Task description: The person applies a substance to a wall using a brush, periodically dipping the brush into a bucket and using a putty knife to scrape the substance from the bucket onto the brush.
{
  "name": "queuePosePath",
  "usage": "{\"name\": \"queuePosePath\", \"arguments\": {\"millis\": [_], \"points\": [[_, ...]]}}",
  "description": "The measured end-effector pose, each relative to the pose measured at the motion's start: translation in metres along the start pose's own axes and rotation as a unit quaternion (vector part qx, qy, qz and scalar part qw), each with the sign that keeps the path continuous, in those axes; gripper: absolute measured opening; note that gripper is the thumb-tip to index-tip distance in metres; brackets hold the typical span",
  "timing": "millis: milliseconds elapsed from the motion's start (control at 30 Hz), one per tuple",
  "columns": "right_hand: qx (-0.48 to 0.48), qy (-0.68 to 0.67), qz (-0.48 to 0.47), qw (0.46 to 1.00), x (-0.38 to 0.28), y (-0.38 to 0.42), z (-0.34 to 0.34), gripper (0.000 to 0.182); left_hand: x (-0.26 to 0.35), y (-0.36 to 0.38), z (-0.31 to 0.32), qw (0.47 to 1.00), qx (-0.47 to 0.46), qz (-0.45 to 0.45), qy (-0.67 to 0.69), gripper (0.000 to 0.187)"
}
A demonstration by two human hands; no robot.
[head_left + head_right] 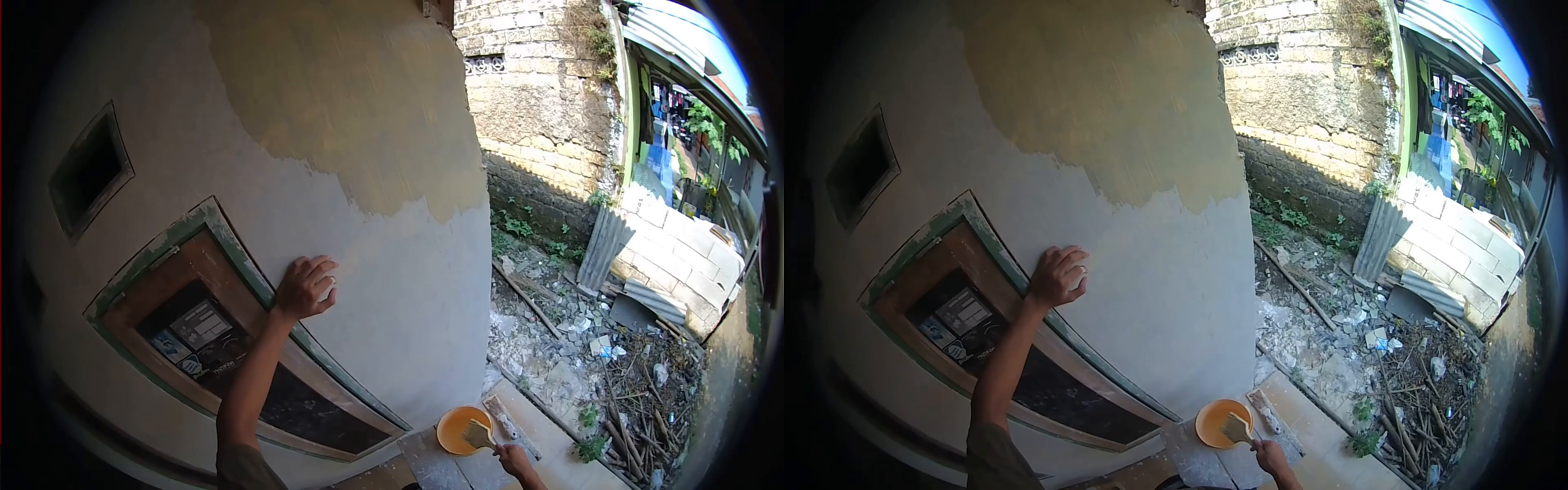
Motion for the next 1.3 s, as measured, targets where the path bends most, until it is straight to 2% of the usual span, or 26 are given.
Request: {"name": "queuePosePath", "arguments": {"millis": [133,233,300,400,433,467,533,567,600,633,700,767,800,867,1067,1200,1267,1300], "points": [[0.022,-0.098,-0.013,0.995,-0.032,0.006,-0.030,0.052,0.002,-0.002,-0.008,0.999,-0.007,-0.002,0.037,0.017],[0.065,-0.140,-0.096,0.983,-0.083,0.005,-0.071,0.054,-0.003,-0.002,-0.026,0.997,0.008,-0.002,0.082,0.018],[0.107,-0.121,-0.171,0.972,-0.159,0.014,-0.115,0.055,-0.013,-0.005,-0.046,0.994,0.029,0.003,0.106,0.019],[0.155,-0.093,-0.250,0.951,-0.261,0.005,-0.180,0.052,-0.044,-0.007,-0.087,0.993,0.100,-0.063,0.001,0.019],[0.177,-0.078,-0.314,0.929,-0.308,0.011,-0.202,0.051,-0.055,-0.010,-0.096,0.988,0.126,-0.084,-0.026,0.018],[0.208,-0.053,-0.325,0.921,-0.350,0.011,-0.223,0.047,-0.062,-0.015,-0.101,0.988,0.125,-0.085,-0.024,0.018],[0.294,0.022,-0.405,0.865,-0.438,0.010,-0.258,0.042,-0.072,-0.022,-0.109,0.979,0.157,-0.111,-0.066,0.019],[0.335,0.034,-0.434,0.836,-0.481,0.013,-0.270,0.039,-0.073,-0.023,-0.110,0.979,0.157,-0.112,-0.068,0.019],[0.343,0.035,-0.430,0.834,-0.520,0.014,-0.282,0.038,-0.074,-0.026,-0.107,0.981,0.127,-0.128,-0.069,0.020],[0.377,0.054,-0.471,0.795,-0.557,0.015,-0.290,0.033,-0.077,-0.029,-0.105,0.982,0.098,-0.144,-0.072,0.021],[0.410,0.081,-0.511,0.751,-0.615,0.011,-0.301,0.026,-0.079,-0.032,-0.100,0.978,0.112,-0.135,-0.114,0.021],[0.464,0.112,-0.579,0.661,-0.666,-0.003,-0.314,0.023,-0.081,-0.033,-0.095,0.975,0.094,-0.166,-0.111,0.022],[0.466,0.110,-0.582,0.658,-0.683,-0.001,-0.315,0.023,-0.082,-0.033,-0.094,0.975,0.093,-0.168,-0.113,0.021],[0.496,0.165,-0.598,0.608,-0.710,0.004,-0.312,0.015,-0.082,-0.032,-0.095,0.975,0.105,-0.154,-0.119,0.021],[0.508,0.140,-0.614,0.588,-0.745,-0.006,-0.309,0.020,-0.082,-0.032,-0.094,0.977,0.119,-0.143,-0.108,0.020],[0.502,0.131,-0.603,0.606,-0.743,-0.014,-0.305,0.020,-0.082,-0.031,-0.095,0.978,0.096,-0.159,-0.094,0.023],[0.469,0.112,-0.575,0.660,-0.737,-0.022,-0.303,0.021,-0.082,-0.030,-0.093,0.978,0.100,-0.158,-0.091,0.023],[0.470,0.113,-0.575,0.660,-0.733,-0.028,-0.301,0.021,-0.082,-0.030,-0.092,0.978,0.102,-0.157,-0.089,0.024]]}}
Point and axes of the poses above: each hand's wrist, its own y-axis away from the middle knuckle, its own z-axis out of the palm, x = y × z, the point moved 2 cm from there along -y, towards the middle knuckle, and after that the axes turned 12 degrees about -x, right-handed, at the moved point
